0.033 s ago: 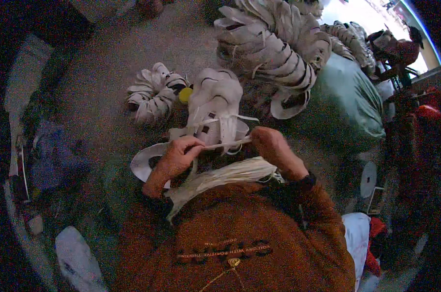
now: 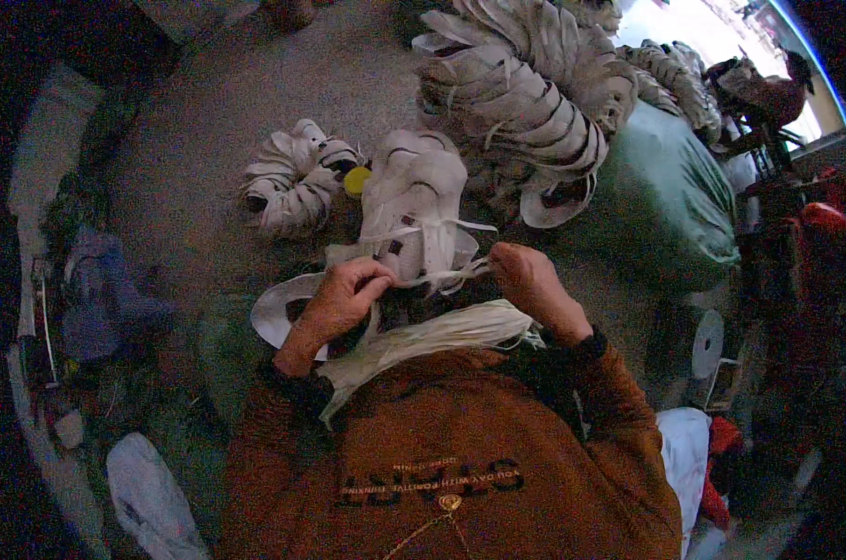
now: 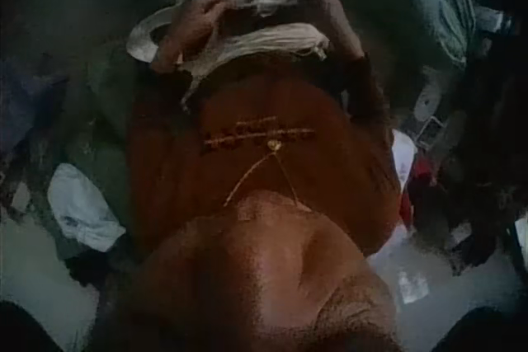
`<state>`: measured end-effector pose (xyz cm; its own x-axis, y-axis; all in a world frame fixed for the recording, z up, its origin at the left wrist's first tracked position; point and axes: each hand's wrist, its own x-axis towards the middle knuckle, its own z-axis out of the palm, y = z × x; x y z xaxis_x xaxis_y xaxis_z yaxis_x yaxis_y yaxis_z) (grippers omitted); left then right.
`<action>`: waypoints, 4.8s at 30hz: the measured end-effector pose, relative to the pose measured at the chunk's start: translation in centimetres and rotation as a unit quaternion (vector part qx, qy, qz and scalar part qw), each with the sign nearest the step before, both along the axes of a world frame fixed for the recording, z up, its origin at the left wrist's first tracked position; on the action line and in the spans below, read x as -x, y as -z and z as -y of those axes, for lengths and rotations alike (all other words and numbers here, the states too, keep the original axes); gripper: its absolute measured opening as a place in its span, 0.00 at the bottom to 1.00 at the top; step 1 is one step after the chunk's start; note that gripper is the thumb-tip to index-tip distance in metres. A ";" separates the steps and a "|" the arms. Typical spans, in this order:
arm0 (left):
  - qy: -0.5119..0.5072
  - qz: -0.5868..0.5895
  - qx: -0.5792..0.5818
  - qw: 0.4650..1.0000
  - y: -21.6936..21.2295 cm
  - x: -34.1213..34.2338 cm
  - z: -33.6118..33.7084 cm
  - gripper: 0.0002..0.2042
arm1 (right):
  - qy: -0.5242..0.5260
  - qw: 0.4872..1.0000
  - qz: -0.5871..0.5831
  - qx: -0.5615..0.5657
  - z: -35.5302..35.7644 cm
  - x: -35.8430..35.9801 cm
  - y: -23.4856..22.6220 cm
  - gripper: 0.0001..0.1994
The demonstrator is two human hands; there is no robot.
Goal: Threading laces through shoe uppers and tying them into bundles in a factory setting.
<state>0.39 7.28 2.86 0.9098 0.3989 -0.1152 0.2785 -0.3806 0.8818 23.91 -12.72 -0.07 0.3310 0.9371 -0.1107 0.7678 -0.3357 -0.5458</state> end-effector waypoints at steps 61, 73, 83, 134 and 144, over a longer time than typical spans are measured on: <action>-0.013 0.011 0.191 0.981 0.9 -1.6 3.6 0.08 | 0.049 0.884 -0.458 -0.081 2.7 0.1 -3.3 0.10; -0.014 0.082 -0.132 0.988 -0.6 -3.5 3.4 0.05 | 0.018 0.944 -0.246 -0.218 -2.5 4.3 -0.8 0.11; -0.032 0.096 -0.317 0.943 0.0 -5.0 -1.1 0.08 | 0.081 0.907 -0.354 -0.213 -6.0 4.8 1.5 0.08; -0.054 0.008 -0.006 0.998 2.2 -9.0 -8.1 0.24 | 0.004 0.946 -0.218 -0.242 -6.1 5.9 1.6 0.03; 0.059 -0.050 0.062 0.995 0.3 -11.1 -9.7 0.16 | -0.002 0.953 -0.176 -0.245 -6.0 5.9 1.8 0.04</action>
<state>11.52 16.95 2.53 0.9308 0.2671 -0.2495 0.3274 -0.3057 0.8941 18.05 -6.70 -1.83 0.3499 0.9061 0.2379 0.5089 0.0294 -0.8603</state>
